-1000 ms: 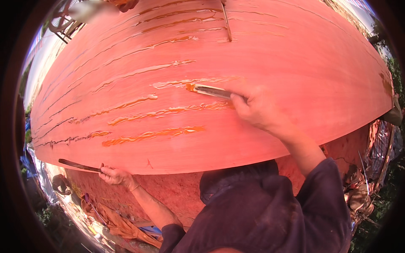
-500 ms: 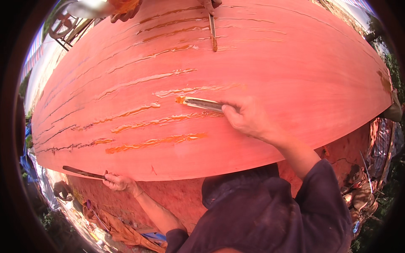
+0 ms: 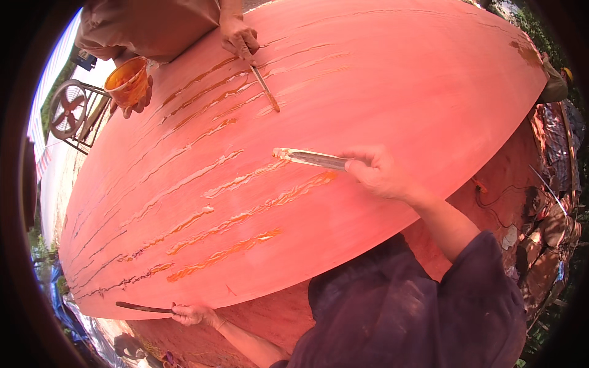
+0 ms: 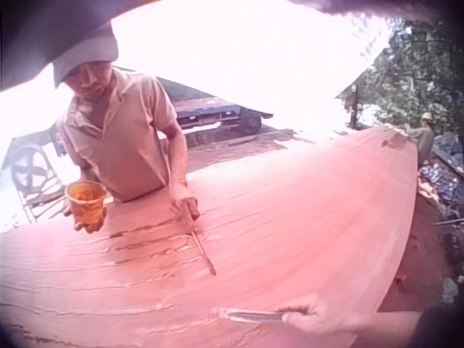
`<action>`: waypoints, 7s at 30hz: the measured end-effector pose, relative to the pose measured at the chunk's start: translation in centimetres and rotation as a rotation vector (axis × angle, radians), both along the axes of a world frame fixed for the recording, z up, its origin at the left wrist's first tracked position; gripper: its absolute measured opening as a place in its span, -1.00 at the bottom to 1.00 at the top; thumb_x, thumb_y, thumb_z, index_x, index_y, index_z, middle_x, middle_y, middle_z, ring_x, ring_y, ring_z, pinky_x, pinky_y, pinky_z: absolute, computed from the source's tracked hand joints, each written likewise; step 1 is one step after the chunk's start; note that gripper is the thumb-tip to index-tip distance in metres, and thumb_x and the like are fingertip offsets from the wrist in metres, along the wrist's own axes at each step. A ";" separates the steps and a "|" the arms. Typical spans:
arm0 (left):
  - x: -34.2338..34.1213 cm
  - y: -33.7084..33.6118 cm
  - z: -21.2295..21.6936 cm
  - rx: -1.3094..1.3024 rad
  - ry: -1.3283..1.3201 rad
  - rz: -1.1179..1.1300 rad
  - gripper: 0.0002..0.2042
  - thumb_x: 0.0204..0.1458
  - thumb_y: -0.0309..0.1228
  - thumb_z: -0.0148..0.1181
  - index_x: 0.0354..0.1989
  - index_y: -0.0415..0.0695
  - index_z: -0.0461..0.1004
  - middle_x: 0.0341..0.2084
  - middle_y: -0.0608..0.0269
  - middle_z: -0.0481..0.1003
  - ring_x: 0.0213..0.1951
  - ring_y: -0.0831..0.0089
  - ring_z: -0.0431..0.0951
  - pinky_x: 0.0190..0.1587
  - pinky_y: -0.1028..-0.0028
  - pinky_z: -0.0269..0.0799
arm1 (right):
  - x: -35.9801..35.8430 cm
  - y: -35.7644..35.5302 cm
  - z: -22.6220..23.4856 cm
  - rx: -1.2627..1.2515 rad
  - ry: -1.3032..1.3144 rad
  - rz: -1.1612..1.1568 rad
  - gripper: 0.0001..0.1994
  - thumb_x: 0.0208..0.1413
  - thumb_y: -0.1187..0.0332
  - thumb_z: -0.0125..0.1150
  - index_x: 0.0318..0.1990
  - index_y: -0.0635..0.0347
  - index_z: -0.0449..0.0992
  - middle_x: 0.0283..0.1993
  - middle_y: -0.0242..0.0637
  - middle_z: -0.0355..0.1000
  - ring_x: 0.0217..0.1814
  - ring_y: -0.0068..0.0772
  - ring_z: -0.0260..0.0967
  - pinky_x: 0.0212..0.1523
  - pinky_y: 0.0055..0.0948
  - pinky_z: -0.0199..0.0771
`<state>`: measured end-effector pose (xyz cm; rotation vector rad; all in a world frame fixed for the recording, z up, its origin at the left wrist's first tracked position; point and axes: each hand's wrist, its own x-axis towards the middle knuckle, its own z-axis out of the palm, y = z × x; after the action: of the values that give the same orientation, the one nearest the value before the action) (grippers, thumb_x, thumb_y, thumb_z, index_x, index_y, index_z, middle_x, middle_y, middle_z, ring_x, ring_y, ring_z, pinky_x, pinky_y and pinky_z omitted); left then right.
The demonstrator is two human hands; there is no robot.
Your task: The person uses a small metal spatula to spread a viscous orange substance in horizontal lines across a large pinkish-red board. A second person works alongside on the same board, also applying the substance. The camera wearer repeatedly dips the spatula into a container and continues spreading the material across the surface.
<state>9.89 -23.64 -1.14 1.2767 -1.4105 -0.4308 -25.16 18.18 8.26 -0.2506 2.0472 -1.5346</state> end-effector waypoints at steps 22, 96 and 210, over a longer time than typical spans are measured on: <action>1.7 -2.0 -0.7 0.007 -0.169 -0.029 -0.57 0.37 -0.14 -0.06 -0.09 -0.37 0.47 -0.36 0.24 0.41 -0.32 0.38 0.37 -0.22 0.33 0.37 | -9.6 6.8 -1.7 -0.180 0.085 0.302 -0.65 0.33 0.41 0.10 0.22 0.29 0.51 -0.30 -0.45 0.47 -0.26 -0.64 0.32 -0.24 -0.55 0.38; 0.2 0.2 0.2 0.032 -0.252 0.052 -0.61 0.36 -0.19 -0.09 -0.15 -0.31 0.52 -0.36 0.06 0.53 -0.29 0.23 0.50 -0.16 0.25 0.40 | -9.1 -0.4 -1.4 0.472 1.266 0.553 -0.70 0.21 0.50 0.23 0.11 0.14 0.56 -0.44 -0.22 0.33 -0.45 -0.33 0.35 -0.49 -0.31 0.33; -0.6 0.5 0.2 0.012 0.016 -0.003 -0.67 0.37 -0.27 -0.07 -0.18 -0.32 0.49 -0.56 0.48 0.25 -0.51 0.63 0.19 -0.45 0.52 0.14 | -6.7 -21.0 -1.0 -0.072 0.960 0.983 -0.80 0.22 0.37 0.24 -0.03 -0.03 0.66 -0.28 -0.21 0.60 -0.28 -0.08 0.52 -0.30 -0.20 0.48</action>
<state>9.25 -23.13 -0.95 1.2780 -1.3983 -0.4514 -31.90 -2.81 7.26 -1.9755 1.8928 -0.8644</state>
